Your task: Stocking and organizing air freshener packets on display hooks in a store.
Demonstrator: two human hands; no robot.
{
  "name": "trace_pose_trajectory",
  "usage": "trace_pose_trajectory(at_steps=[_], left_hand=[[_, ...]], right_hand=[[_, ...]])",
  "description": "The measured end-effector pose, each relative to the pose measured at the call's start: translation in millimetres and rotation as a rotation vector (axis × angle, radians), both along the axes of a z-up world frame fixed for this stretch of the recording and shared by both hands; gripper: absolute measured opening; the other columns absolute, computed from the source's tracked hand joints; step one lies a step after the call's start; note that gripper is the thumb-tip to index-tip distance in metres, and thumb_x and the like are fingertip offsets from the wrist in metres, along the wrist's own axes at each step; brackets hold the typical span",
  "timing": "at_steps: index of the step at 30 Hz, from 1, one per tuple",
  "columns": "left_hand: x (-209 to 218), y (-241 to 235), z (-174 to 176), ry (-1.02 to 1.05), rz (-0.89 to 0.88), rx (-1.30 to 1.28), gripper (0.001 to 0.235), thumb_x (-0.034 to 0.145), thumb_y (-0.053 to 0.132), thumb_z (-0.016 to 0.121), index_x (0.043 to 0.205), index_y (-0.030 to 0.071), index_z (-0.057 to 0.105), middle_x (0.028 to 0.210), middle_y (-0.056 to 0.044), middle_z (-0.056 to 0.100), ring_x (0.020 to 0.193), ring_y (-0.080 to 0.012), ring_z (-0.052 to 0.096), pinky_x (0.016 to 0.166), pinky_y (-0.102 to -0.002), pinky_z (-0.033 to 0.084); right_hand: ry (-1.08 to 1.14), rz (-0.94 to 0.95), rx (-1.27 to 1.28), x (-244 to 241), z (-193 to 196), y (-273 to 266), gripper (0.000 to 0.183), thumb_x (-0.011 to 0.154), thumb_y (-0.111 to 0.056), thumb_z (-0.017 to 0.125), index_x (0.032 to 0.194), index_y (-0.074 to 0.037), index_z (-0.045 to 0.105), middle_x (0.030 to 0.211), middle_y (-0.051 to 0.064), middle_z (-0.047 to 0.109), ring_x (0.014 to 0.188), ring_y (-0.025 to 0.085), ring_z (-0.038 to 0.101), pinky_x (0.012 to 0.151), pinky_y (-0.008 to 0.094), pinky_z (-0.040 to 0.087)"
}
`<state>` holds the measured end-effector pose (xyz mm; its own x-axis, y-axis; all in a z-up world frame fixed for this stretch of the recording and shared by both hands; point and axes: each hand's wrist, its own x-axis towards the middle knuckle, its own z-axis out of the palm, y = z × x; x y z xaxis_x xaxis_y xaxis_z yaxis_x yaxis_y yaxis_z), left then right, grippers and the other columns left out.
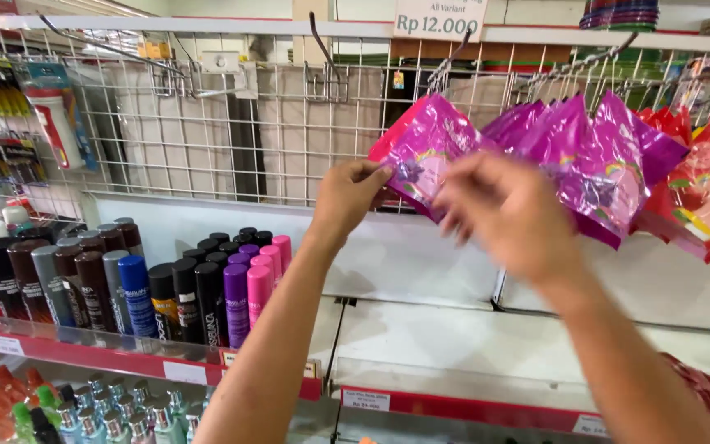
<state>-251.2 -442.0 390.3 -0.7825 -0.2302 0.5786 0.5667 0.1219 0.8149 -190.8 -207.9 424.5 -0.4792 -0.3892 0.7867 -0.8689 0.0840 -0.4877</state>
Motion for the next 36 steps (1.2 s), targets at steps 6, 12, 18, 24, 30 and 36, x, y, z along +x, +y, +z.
trace_pose_trajectory(at_steps=[6,12,18,24,30,36], left_hand=[[5,3,-7,0.006,-0.003,-0.056,0.022,0.097,0.017,0.068,0.105,-0.003,0.073,0.086,-0.007,0.077,0.074,-0.0135,0.075,0.063,-0.026,0.059],[13,5,-4,0.021,0.090,-0.048,0.020,0.095,0.017,0.070,0.103,-0.002,0.074,0.084,-0.006,0.076,0.071,-0.0110,0.074,0.062,-0.025,0.059],[7,1,-8,0.076,0.154,-0.010,0.021,0.095,0.017,0.071,0.104,-0.001,0.075,0.082,-0.006,0.076,0.067,-0.0102,0.072,0.059,-0.024,0.055],[8,9,-19,-0.002,0.100,0.028,0.027,0.098,0.023,0.066,0.105,-0.001,0.075,0.085,-0.006,0.077,0.069,-0.0098,0.069,0.063,-0.024,0.057],[50,10,-82,-0.078,0.079,0.116,0.029,0.100,0.024,0.062,0.108,-0.001,0.073,0.092,-0.007,0.076,0.072,-0.0123,0.071,0.067,-0.026,0.059],[138,12,-186,-0.161,0.158,0.196,0.027,0.101,0.021,0.062,0.105,-0.003,0.073,0.090,-0.007,0.074,0.078,-0.0133,0.069,0.074,-0.027,0.058]], right_hand=[[-0.511,-0.022,0.179,-55,-74,-7,0.017,0.096,-0.017,0.062,0.104,-0.003,0.066,0.094,0.007,0.070,0.079,0.016,0.072,0.064,0.033,0.060],[-0.850,0.188,-0.204,-91,-79,-19,0.017,0.098,-0.028,0.062,0.103,-0.012,0.064,0.094,0.000,0.068,0.085,0.015,0.067,0.071,0.033,0.052],[-0.816,0.230,-0.265,-102,-91,-20,0.011,0.097,-0.023,0.067,0.102,-0.014,0.065,0.090,0.000,0.066,0.081,0.013,0.064,0.067,0.030,0.049],[-0.856,0.218,-0.248,-110,-96,-4,0.012,0.098,-0.025,0.067,0.101,-0.014,0.064,0.091,0.000,0.066,0.082,0.014,0.065,0.067,0.030,0.050],[-0.962,0.265,-0.153,-73,-125,29,0.014,0.099,-0.025,0.063,0.103,-0.012,0.065,0.098,0.001,0.068,0.086,0.016,0.066,0.070,0.031,0.050],[-0.880,0.293,0.043,1,-170,85,0.017,0.098,-0.022,0.061,0.106,-0.008,0.066,0.101,0.003,0.069,0.089,0.016,0.067,0.077,0.031,0.053]])
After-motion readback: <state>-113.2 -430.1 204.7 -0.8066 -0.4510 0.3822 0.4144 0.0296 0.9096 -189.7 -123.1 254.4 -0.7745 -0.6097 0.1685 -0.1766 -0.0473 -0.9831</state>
